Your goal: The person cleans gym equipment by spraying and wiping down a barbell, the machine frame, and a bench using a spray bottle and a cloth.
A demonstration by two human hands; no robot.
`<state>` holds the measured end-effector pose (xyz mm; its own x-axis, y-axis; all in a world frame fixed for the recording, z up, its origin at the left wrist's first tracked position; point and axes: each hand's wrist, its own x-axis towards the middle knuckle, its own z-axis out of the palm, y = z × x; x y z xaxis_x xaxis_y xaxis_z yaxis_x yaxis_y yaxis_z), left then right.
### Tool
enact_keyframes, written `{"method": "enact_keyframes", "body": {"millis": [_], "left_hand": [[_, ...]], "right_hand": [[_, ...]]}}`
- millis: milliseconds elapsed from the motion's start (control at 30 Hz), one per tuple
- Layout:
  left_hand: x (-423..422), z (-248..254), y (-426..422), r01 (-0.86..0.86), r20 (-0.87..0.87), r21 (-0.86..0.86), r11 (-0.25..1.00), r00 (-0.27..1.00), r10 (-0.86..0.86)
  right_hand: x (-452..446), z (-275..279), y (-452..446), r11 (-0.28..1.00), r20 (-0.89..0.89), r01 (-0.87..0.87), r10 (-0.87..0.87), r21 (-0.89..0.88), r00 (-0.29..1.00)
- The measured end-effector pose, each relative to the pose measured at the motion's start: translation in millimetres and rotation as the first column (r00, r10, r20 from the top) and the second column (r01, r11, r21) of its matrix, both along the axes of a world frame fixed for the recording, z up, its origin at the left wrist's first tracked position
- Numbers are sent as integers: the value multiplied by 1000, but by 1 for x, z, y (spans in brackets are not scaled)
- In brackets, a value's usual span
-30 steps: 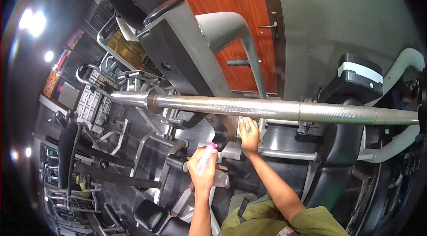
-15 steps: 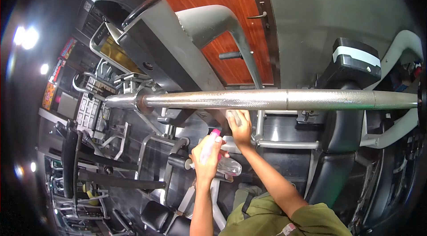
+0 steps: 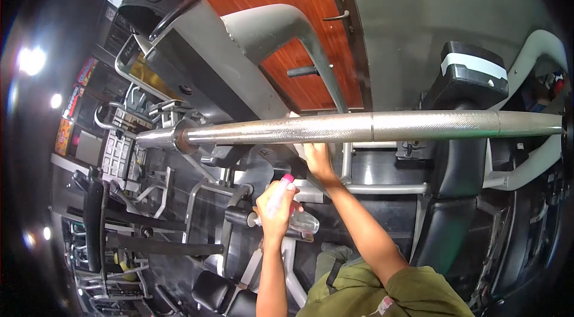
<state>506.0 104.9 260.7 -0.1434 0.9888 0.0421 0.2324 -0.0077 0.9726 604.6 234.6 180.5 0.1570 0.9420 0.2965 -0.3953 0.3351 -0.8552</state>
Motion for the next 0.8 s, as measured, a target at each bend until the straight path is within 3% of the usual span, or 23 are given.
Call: {"method": "enact_keyframes", "body": {"millis": [33,133,200,233,367,467,533,600,633,700,733,800], "left_hand": [[0,-3,0,-6,9,12,1000,1000,5],[4,-8,-1,-11,-56,76,997,998,15],[4,-9,0,-7,-111,120,993,994,20],[2,-11,0,-4,-130,134,991,991,21],[-1,-14,0,27,-199,171,985,980,7],[1,-11,0,5,-162,136,991,987,17],[-1,-12,0,14,-200,136,991,980,14],[-3,-12,0,24,-227,136,990,974,8],[-3,-11,0,27,-234,135,990,972,5],[-4,-11,1,30,-232,141,990,973,4],[-4,-11,0,30,-225,143,989,974,3],[-4,-11,0,32,-218,139,990,976,0]], "right_hand": [[3,-18,-7,985,182,0,33,-174,983],[-14,-115,-15,927,462,362,-367,104,807],[-15,-151,-36,948,319,203,-118,-246,940],[-12,-180,-31,904,316,96,45,-417,948],[-1,-161,-11,829,313,31,176,-558,933],[-9,-114,-5,974,360,209,-166,-85,918],[-13,-76,-16,976,325,203,-167,-80,931],[-23,-67,-28,959,285,283,-266,-22,921],[-25,-75,-36,961,324,266,-230,-72,918],[-26,-105,-58,957,394,235,-153,-169,906],[-33,-132,-64,940,455,316,-226,-130,861],[-37,-196,-71,922,574,332,-164,-201,802]]}}
